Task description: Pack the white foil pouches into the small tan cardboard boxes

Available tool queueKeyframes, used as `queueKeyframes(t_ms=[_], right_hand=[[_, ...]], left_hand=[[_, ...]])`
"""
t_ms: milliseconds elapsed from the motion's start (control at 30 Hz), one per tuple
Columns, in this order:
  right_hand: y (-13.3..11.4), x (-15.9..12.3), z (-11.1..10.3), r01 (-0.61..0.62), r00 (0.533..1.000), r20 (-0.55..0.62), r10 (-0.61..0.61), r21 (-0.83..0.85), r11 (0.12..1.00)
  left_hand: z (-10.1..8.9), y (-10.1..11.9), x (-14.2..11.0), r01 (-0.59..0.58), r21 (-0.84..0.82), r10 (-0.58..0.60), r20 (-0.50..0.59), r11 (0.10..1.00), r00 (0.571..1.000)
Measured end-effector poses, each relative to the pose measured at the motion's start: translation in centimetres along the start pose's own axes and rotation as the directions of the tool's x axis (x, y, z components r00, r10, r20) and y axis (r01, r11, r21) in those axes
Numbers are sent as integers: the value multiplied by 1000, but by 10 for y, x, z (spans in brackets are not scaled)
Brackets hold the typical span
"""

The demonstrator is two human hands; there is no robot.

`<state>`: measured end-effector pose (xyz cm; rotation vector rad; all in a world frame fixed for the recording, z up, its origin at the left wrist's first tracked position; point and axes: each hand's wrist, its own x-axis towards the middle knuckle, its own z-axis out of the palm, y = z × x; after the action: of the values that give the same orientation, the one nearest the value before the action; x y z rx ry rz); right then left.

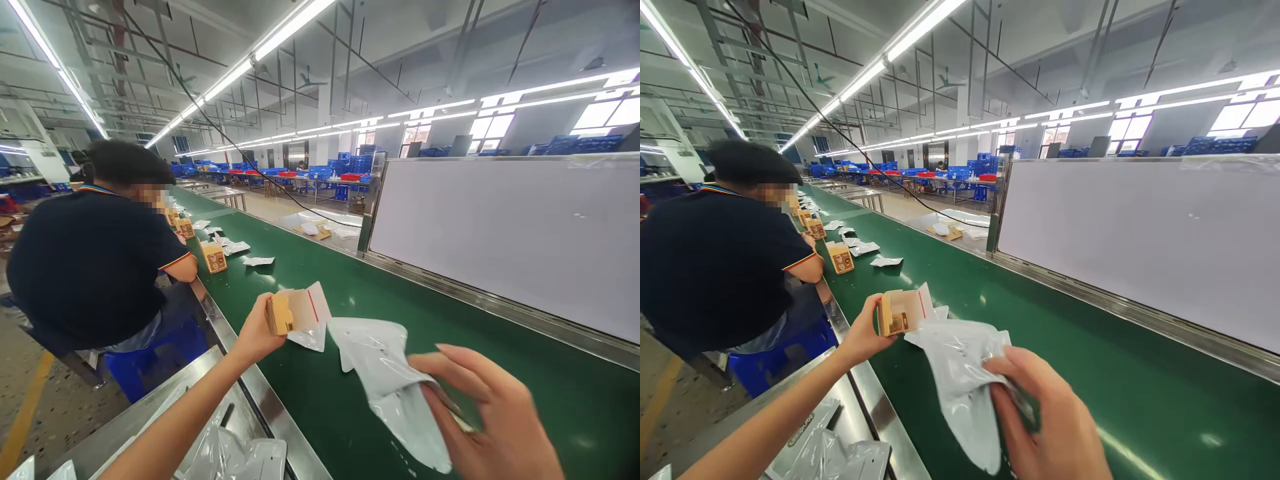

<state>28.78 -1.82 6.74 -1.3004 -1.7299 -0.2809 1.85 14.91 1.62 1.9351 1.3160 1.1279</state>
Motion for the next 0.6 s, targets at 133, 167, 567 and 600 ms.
queueKeyframes(t_ms=[133, 167, 567, 600], right_hand=[[-29, 29, 7, 220, 971, 42, -234, 211, 952], [-29, 30, 4, 248, 963, 52, -265, 215, 945], [-23, 2, 1, 441, 850, 335, -407, -31, 897], [-24, 0, 10, 369, 838, 403, -369, 81, 926]], left_hand=[[15, 41, -54, -65, -80, 76, 142, 995, 987], [17, 45, -64, -45, -103, 60, 146, 994, 988], [46, 70, -102, -234, 153, 222, 91, 960, 971], [50, 74, -103, -298, 155, 287, 92, 942, 954]])
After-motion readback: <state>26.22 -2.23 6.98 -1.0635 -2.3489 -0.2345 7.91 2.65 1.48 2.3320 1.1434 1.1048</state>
